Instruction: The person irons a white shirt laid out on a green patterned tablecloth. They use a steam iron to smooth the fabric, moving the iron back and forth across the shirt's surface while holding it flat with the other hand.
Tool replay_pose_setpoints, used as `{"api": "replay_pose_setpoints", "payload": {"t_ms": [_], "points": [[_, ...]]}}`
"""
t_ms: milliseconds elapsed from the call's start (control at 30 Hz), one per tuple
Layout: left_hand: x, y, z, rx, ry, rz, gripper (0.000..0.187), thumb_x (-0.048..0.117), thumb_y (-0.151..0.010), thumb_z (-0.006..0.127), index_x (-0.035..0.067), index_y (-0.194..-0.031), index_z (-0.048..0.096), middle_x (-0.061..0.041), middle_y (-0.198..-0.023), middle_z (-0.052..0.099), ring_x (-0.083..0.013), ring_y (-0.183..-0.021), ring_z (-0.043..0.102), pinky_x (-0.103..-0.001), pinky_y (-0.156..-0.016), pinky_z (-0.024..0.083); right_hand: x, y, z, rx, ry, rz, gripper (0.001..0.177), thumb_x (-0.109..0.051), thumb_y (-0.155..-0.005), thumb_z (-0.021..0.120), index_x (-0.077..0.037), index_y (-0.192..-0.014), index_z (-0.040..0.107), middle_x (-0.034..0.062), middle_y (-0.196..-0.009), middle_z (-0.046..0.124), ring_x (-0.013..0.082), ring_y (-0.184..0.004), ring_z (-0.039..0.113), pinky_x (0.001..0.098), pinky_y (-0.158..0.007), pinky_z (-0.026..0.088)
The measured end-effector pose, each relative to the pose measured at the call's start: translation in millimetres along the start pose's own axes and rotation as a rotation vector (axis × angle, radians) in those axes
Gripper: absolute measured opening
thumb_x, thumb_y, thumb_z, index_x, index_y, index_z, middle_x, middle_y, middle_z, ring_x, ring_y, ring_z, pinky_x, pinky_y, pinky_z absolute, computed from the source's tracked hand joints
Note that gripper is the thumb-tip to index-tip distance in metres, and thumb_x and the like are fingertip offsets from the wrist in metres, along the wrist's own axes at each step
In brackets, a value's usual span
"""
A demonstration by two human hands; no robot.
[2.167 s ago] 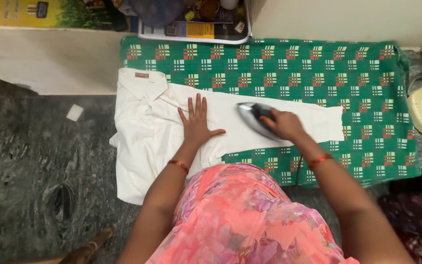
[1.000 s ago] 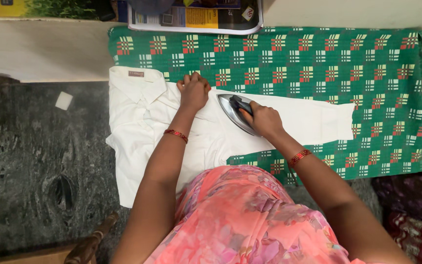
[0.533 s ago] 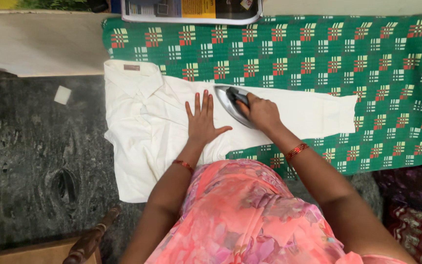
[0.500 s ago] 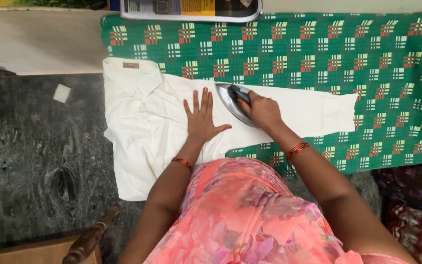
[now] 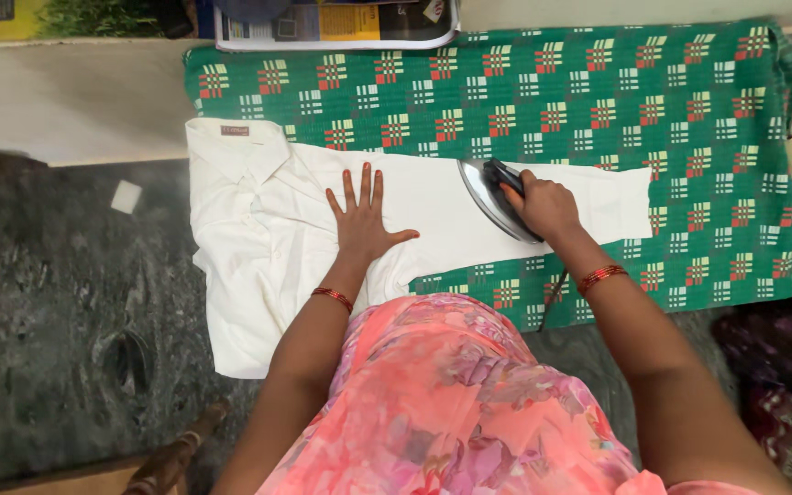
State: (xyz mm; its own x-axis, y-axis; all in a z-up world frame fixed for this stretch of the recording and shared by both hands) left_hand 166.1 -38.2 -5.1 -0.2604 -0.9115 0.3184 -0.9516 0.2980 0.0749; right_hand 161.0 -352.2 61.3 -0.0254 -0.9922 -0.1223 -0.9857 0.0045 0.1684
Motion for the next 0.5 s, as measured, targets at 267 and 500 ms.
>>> {"api": "replay_pose_setpoints", "payload": {"t_ms": [267, 500], "points": [[1, 2, 1, 0.012, -0.058, -0.020, 0.146, 0.099, -0.055, 0.060, 0.010, -0.164, 0.019, -0.008, -0.173, 0.008, -0.0404, -0.157, 0.001, -0.077, -0.115, -0.003, 50, 17, 0, 0.020, 0.018, 0.005, 0.049, -0.053, -0.103, 0.056, -0.005, -0.098, 0.062, 0.0219, -0.074, 0.070, 0.0436, -0.071, 0.070, 0.0542, -0.064, 0.055], [-5, 5, -2, -0.080, -0.138, -0.106, 0.144, 0.098, -0.054, 0.059, 0.020, -0.165, 0.014, -0.005, -0.173, 0.002, -0.0359, -0.157, 0.000, -0.077, -0.115, -0.002, 88, 22, 1, 0.038, 0.015, 0.027, 0.048, -0.052, -0.103, 0.057, -0.005, -0.100, 0.063, 0.0218, -0.076, 0.071, 0.0433, -0.072, 0.071, 0.0535, -0.063, 0.056]]}}
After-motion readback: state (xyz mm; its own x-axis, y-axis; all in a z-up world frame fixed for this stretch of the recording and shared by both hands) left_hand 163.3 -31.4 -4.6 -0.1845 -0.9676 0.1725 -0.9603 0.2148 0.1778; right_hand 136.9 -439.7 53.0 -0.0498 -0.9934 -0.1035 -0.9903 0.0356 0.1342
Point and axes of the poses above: each hand's wrist, its own y-axis away from the middle knuckle, its own z-axis out of the palm, x = y × z, the point moved 8 cm from there along -y, towards the middle knuckle
